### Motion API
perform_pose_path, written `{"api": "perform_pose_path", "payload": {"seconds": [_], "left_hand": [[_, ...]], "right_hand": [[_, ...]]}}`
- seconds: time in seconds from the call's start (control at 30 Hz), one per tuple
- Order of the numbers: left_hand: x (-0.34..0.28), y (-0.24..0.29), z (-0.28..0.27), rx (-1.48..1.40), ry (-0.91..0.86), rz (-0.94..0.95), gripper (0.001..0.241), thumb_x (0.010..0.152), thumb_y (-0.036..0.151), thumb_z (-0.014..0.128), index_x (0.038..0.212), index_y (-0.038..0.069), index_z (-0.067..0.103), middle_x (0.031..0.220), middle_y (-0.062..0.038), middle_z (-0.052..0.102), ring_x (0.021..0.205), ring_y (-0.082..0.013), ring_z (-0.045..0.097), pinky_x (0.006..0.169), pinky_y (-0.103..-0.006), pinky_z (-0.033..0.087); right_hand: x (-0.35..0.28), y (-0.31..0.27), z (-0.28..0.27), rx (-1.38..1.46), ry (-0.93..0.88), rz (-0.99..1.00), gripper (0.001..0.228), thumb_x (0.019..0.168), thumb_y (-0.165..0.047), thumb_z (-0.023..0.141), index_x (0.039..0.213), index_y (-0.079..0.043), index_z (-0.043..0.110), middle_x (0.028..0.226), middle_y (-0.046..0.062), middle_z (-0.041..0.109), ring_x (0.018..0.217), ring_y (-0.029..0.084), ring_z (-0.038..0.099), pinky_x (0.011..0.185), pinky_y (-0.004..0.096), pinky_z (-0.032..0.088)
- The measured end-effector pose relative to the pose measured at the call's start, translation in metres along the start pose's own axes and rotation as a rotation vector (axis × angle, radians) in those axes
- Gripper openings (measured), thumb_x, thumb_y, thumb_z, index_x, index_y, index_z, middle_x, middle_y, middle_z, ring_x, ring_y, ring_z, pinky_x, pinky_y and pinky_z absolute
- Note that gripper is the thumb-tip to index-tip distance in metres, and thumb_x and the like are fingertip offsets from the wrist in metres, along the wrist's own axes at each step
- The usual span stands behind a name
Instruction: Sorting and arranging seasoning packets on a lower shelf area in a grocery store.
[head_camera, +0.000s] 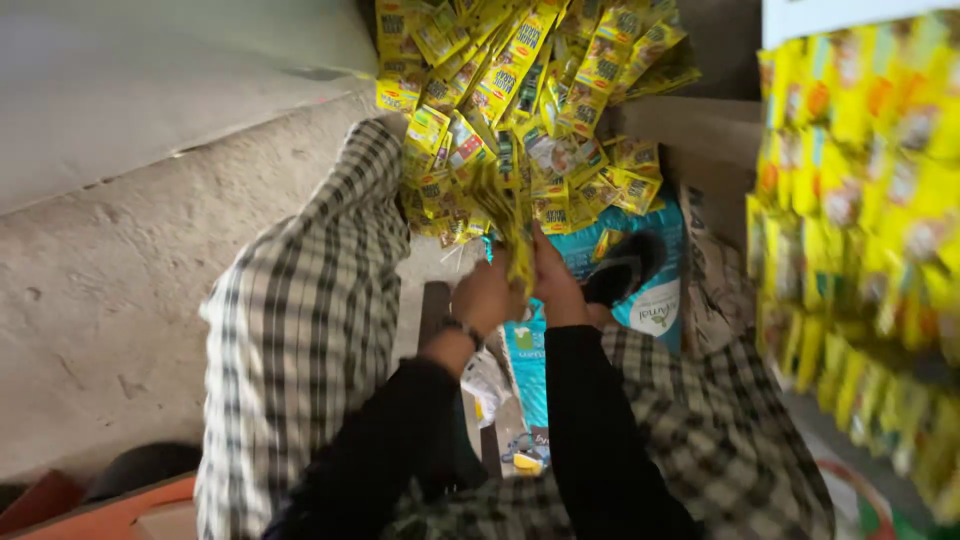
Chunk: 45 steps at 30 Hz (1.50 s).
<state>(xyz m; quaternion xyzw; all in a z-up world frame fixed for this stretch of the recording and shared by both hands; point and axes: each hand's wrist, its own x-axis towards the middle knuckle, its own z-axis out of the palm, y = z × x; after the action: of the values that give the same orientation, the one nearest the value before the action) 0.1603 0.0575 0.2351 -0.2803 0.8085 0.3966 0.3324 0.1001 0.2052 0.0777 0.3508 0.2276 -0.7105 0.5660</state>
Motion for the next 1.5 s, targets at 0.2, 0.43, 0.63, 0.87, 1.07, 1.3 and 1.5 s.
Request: {"api": "perform_pose_path", "payload": {"seconds": [0.2, 0.43, 0.63, 0.87, 1.07, 1.3, 1.5], "left_hand": [[-0.173, 0.027, -0.066, 0.033, 0.043, 0.447, 0.043, 0.089, 0.027, 0.069, 0.123, 0.007, 0.051, 0.102, -0.023, 0.066, 0.08, -0.0441, 0.068, 0.067, -0.0544, 0.055], [-0.269, 0.01, -0.135, -0.24, 0.277, 0.759, 0.047, 0.084, 0.018, 0.078, 0.125, 0.005, 0.062, 0.106, -0.02, 0.071, 0.093, -0.0386, 0.071, 0.076, -0.0439, 0.059], [-0.289, -0.013, -0.12, -0.948, -0.089, 0.487, 0.052, 0.089, 0.013, 0.074, 0.137, 0.001, 0.058, 0.125, -0.009, 0.07, 0.114, -0.0181, 0.066, 0.098, -0.0329, 0.053], [-0.312, 0.03, -0.102, -1.415, -0.379, 0.217, 0.048, 0.089, 0.013, 0.072, 0.135, 0.008, 0.058, 0.123, -0.006, 0.071, 0.111, -0.0202, 0.068, 0.089, -0.0385, 0.056], [-0.305, 0.041, -0.085, -1.242, -0.397, 0.329, 0.052, 0.087, 0.012, 0.074, 0.136, 0.005, 0.058, 0.125, -0.007, 0.072, 0.111, -0.0199, 0.07, 0.091, -0.0377, 0.058], [-0.307, 0.044, -0.07, -1.204, -0.37, 0.306, 0.052, 0.091, 0.018, 0.071, 0.139, 0.005, 0.056, 0.129, -0.006, 0.07, 0.114, -0.0185, 0.069, 0.094, -0.0373, 0.057], [-0.289, 0.036, -0.064, -1.325, -0.327, 0.122, 0.045, 0.096, 0.026, 0.062, 0.137, 0.008, 0.057, 0.125, -0.006, 0.071, 0.109, -0.0209, 0.068, 0.088, -0.0422, 0.057]], "right_hand": [[-0.03, 0.007, -0.017, 0.01, -0.183, -0.096, 0.06, 0.107, -0.058, 0.06, 0.116, 0.0, 0.072, 0.102, 0.012, 0.075, 0.088, 0.025, 0.07, 0.078, 0.037, 0.059], [-0.208, 0.039, 0.201, -0.011, -0.174, -0.801, 0.064, 0.102, -0.057, 0.059, 0.141, -0.006, 0.061, 0.118, 0.01, 0.072, 0.098, 0.022, 0.07, 0.083, 0.037, 0.058], [-0.271, 0.075, 0.25, -0.158, -0.157, -1.181, 0.056, 0.104, -0.038, 0.064, 0.149, -0.006, 0.051, 0.137, 0.008, 0.064, 0.118, 0.022, 0.066, 0.098, 0.039, 0.056], [-0.36, 0.092, 0.256, -0.133, -0.057, -1.309, 0.053, 0.102, -0.015, 0.067, 0.15, -0.003, 0.048, 0.138, 0.01, 0.063, 0.121, 0.023, 0.064, 0.102, 0.041, 0.053], [-0.391, 0.097, 0.222, -0.207, -0.192, -1.464, 0.061, 0.097, -0.001, 0.067, 0.153, -0.006, 0.043, 0.141, 0.011, 0.06, 0.128, 0.026, 0.062, 0.11, 0.044, 0.049], [-0.381, 0.092, 0.22, -0.027, -0.108, -1.549, 0.057, 0.103, -0.007, 0.061, 0.155, -0.007, 0.038, 0.146, 0.012, 0.056, 0.132, 0.027, 0.058, 0.112, 0.045, 0.047], [-0.368, 0.094, 0.215, -0.125, 0.02, -1.568, 0.064, 0.102, -0.008, 0.061, 0.16, -0.007, 0.032, 0.145, 0.01, 0.056, 0.132, 0.024, 0.057, 0.111, 0.041, 0.046]]}}
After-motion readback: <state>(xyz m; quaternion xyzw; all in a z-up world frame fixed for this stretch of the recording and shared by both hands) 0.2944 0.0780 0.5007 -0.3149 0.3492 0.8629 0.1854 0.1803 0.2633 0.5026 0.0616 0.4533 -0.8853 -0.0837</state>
